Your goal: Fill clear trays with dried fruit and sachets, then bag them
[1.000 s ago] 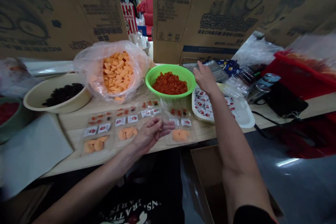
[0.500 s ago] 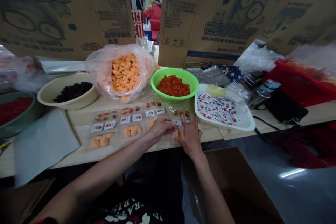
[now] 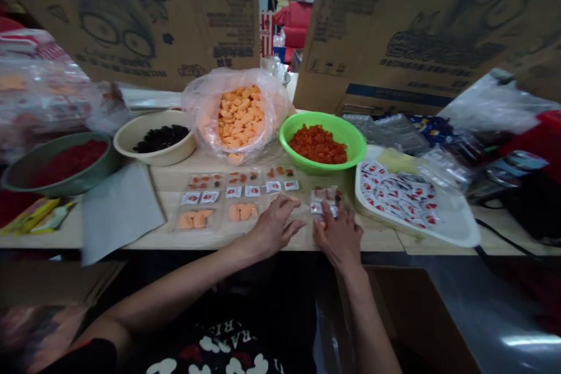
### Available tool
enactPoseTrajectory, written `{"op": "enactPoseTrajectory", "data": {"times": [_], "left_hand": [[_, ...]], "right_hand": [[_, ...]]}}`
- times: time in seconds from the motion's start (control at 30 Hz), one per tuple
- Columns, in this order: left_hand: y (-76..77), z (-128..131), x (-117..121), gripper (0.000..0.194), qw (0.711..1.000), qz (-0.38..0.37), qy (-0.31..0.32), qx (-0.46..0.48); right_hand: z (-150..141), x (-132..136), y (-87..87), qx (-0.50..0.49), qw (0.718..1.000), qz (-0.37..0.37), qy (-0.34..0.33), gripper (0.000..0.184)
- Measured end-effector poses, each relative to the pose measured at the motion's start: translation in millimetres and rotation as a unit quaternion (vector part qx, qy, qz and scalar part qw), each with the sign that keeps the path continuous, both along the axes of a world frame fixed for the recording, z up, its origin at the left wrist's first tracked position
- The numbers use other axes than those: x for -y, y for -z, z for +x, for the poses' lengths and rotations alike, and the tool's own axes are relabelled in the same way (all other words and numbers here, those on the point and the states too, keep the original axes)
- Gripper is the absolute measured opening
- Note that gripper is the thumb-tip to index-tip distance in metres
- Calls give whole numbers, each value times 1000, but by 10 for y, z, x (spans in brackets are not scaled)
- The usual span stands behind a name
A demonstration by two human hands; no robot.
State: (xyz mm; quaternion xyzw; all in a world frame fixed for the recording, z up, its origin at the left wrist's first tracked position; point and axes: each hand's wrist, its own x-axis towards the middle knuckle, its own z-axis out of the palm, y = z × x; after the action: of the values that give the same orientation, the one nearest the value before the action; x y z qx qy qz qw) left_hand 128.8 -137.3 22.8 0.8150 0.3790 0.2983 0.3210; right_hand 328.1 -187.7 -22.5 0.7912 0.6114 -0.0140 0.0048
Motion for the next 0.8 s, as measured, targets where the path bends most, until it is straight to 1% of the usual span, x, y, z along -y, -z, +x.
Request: {"op": "enactPoseTrajectory", "data": {"times": [0.07,0.1,0.13,0.17,0.2,0.23,0.27,0.3,0.33,0.37,0.4,0.43,0.5,0.57,0.6,0.73,0.8], "left_hand": [[-65,-465,31,29,997,37,8,-66],[-83,-735,32,33,993,46,1,-112],[-85,-1016,28,41,985,46,-11,-163],[-70,-1295,19,54,975,38,-26,-216],[-36,-1557,7,72,964,22,-42,-263],[16,-1789,-6,92,951,1,-56,-303],[81,-1980,-22,109,940,-19,-64,-334],[154,-2123,-41,120,932,-33,-66,-355],[227,-2217,-61,122,927,-41,-67,-367],[295,-2266,-83,118,924,-42,-70,-374],[351,-2278,-106,109,922,-39,-77,-377],[394,-2265,-128,99,922,-35,-87,-376],[441,-2203,-167,84,923,-29,-114,-366],[462,-2151,-198,78,928,-26,-128,-349],[473,-2138,-209,76,932,-21,-129,-339],[508,-2159,-220,67,949,7,-95,-301],[469,-2216,-200,73,959,1,-69,-274]], "right_hand": [[66,-119,-16,7,1000,6,-14,61],[62,-176,-47,7,1000,13,-13,62],[20,-227,-86,6,1000,26,-13,62],[-68,-268,-127,2,999,46,-21,63],[-206,-299,-163,-6,996,72,-42,62],[-390,-321,-189,-17,992,95,-83,61],[-611,-335,-202,-29,983,108,-145,60],[-853,-348,-198,-43,969,107,-220,59],[-1099,-365,-180,-55,949,94,-295,60],[-1329,-391,-150,-65,930,74,-355,63],[-1526,-428,-112,-71,914,54,-395,65],[-1678,-477,-74,-72,908,37,-412,67],[-1833,-597,-7,-59,915,25,-398,67],[-1822,-713,40,-36,925,29,-377,65],[-1778,-758,60,-27,925,34,-378,64],[-1550,-853,159,-12,904,53,-424,59],[-1464,-876,221,-8,900,61,-432,60]]}}
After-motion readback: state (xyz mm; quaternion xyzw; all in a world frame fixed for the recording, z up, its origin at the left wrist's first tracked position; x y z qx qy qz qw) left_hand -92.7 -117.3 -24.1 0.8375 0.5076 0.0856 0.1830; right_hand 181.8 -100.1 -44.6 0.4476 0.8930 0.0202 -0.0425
